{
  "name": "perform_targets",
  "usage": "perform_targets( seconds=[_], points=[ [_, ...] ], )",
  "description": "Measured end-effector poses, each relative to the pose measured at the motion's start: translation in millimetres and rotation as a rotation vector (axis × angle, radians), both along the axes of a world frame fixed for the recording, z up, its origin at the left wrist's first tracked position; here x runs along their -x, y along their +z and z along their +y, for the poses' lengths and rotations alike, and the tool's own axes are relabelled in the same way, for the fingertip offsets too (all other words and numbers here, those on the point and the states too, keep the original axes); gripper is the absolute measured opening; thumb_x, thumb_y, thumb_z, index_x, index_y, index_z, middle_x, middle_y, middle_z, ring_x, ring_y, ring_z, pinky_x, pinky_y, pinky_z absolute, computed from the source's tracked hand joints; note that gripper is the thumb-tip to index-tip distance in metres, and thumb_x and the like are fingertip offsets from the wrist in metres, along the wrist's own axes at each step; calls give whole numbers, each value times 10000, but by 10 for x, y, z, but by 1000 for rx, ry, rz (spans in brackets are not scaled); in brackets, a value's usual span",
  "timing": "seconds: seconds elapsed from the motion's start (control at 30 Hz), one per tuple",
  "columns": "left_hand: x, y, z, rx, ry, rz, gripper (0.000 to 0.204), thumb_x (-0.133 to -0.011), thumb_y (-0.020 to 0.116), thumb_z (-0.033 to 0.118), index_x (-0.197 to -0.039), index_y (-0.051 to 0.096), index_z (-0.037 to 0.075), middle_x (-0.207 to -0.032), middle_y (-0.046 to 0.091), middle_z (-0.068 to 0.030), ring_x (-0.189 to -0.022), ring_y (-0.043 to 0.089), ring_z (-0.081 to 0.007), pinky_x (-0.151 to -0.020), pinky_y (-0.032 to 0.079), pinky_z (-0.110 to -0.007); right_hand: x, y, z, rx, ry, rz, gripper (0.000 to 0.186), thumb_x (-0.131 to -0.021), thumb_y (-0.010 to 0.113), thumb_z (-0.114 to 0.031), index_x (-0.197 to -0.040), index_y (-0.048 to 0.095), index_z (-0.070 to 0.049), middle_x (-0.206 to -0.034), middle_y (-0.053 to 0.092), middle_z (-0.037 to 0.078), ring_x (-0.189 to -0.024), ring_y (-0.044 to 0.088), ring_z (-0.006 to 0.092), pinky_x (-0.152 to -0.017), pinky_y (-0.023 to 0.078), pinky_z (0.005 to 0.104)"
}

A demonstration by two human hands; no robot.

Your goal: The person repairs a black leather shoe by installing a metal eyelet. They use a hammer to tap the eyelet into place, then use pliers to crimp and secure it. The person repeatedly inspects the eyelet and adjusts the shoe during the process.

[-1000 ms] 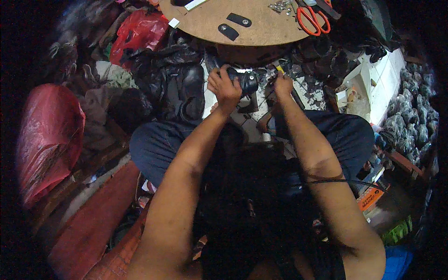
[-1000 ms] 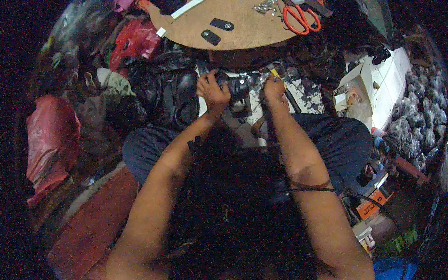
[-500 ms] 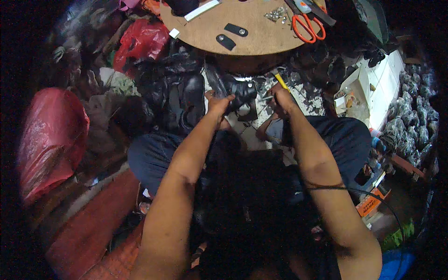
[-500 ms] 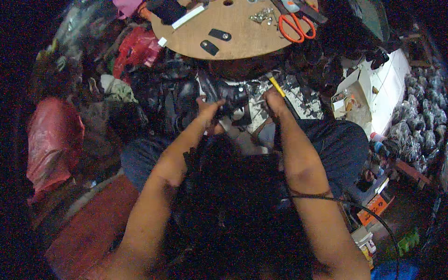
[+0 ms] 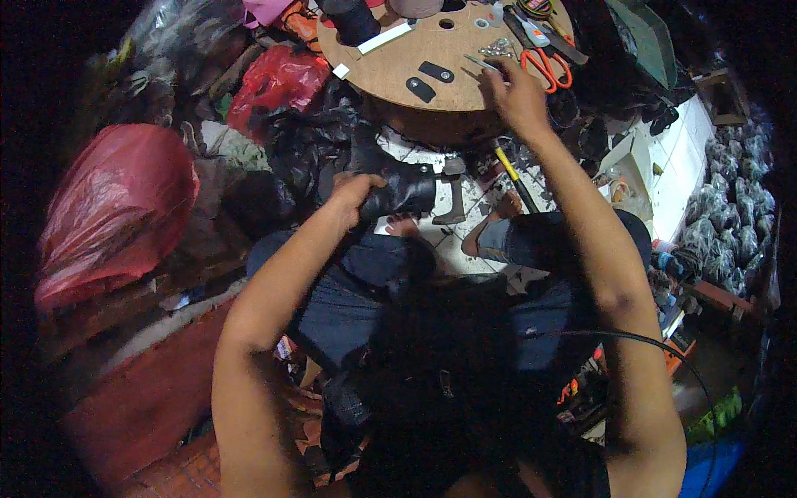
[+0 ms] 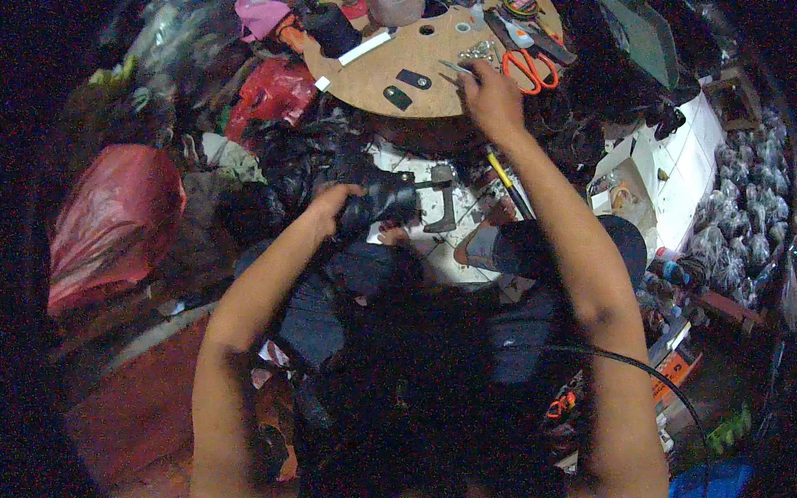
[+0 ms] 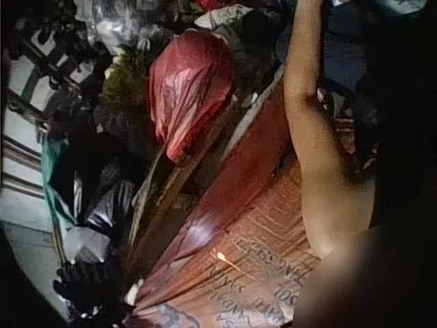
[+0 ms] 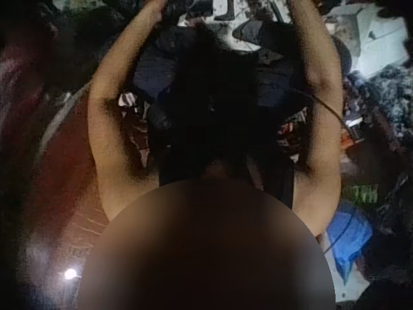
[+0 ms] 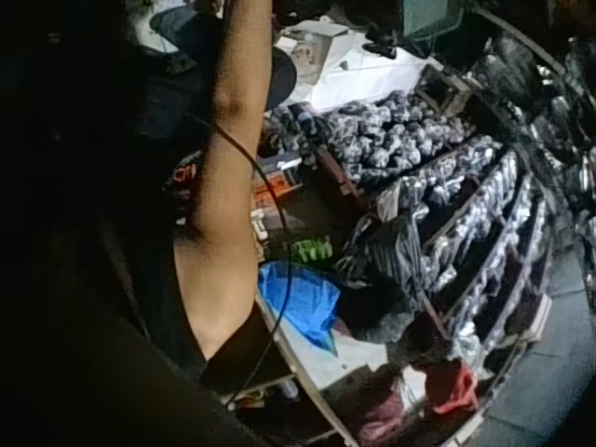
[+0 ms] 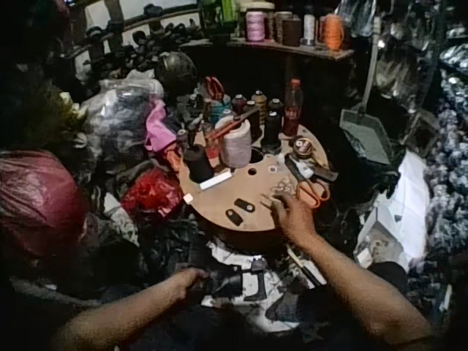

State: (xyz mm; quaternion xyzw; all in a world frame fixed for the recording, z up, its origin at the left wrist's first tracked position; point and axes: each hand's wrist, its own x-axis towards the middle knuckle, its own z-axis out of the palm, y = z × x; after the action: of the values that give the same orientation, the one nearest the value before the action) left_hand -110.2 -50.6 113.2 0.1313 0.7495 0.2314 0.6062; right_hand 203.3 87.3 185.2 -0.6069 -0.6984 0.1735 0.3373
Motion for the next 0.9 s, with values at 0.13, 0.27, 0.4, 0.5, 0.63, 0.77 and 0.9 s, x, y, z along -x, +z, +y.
perform_targets(
  seconds=[0.13, 0.27, 0.4, 0.5, 0.63, 0.77, 0.9],
  points=[
    [138, 871, -350, -69, 46, -157, 404, -805, 721, 79, -1176, 571, 22, -1029, 693, -159, -869, 717, -288, -786, 613, -467, 213, -167, 89, -214, -20, -258, 249, -908, 682, -272, -1112, 735, -140, -1118, 664, 161, -1101, 610, 323, -917, 476, 475],
    [129, 1721, -781, -252, 180, -231, 642, -796, 749, 90, -1343, 420, 18, -1154, 633, -177, -981, 690, -306, -858, 592, -454, 255, -246, 115, -170, -90, -360, 268, -876, 716, -290, -1116, 747, -172, -1194, 602, 129, -1188, 537, 332, -942, 442, 526],
    [49, 2320, -1073, -450, 258, -240, 749, -808, 752, 87, -1434, 343, 32, -1223, 603, -178, -1094, 645, -301, -954, 540, -442, 277, 38, -128, -293, -118, -161, 284, -880, 727, -305, -1105, 754, -133, -1114, 644, 140, -1108, 594, 336, -902, 483, 470],
    [-53, 2602, -1215, -578, 273, -206, 833, -792, 775, 66, -1470, 293, 44, -1258, 590, -168, -1134, 618, -288, -995, 506, -431, 291, 605, -597, -142, -3, 250, 300, -912, 711, -311, -1071, 757, -62, -1017, 702, 157, -975, 665, 289, -853, 508, 393],
    [-248, 2827, -1292, -742, 216, -171, 880, -779, 809, 54, -1470, 267, 39, -1268, 579, -170, -1137, 614, -280, -1003, 502, -414, 252, 1425, -1659, 119, 211, 713, 322, -958, 672, -277, -999, 747, 33, -895, 743, 90, -844, 650, 112, -792, 502, 280],
    [-475, 2987, -1407, -832, 142, -93, 870, -780, 829, 68, -1450, 276, 27, -1290, 556, -179, -1149, 602, -272, -1007, 500, -405, 256, 1967, -2273, 288, 318, 875, 278, -977, 653, -248, -1024, 742, 11, -885, 716, 58, -814, 641, 108, -756, 503, 263],
    [-612, 3090, -1551, -866, 61, 15, 882, -770, 854, 98, -1437, 284, 11, -1314, 536, -184, -1166, 583, -265, -1022, 473, -381, 242, 2141, -2501, 506, 247, 912, 251, -966, 684, -228, -1019, 740, 11, -880, 712, 33, -795, 633, 87, -743, 503, 248]
  ],
)
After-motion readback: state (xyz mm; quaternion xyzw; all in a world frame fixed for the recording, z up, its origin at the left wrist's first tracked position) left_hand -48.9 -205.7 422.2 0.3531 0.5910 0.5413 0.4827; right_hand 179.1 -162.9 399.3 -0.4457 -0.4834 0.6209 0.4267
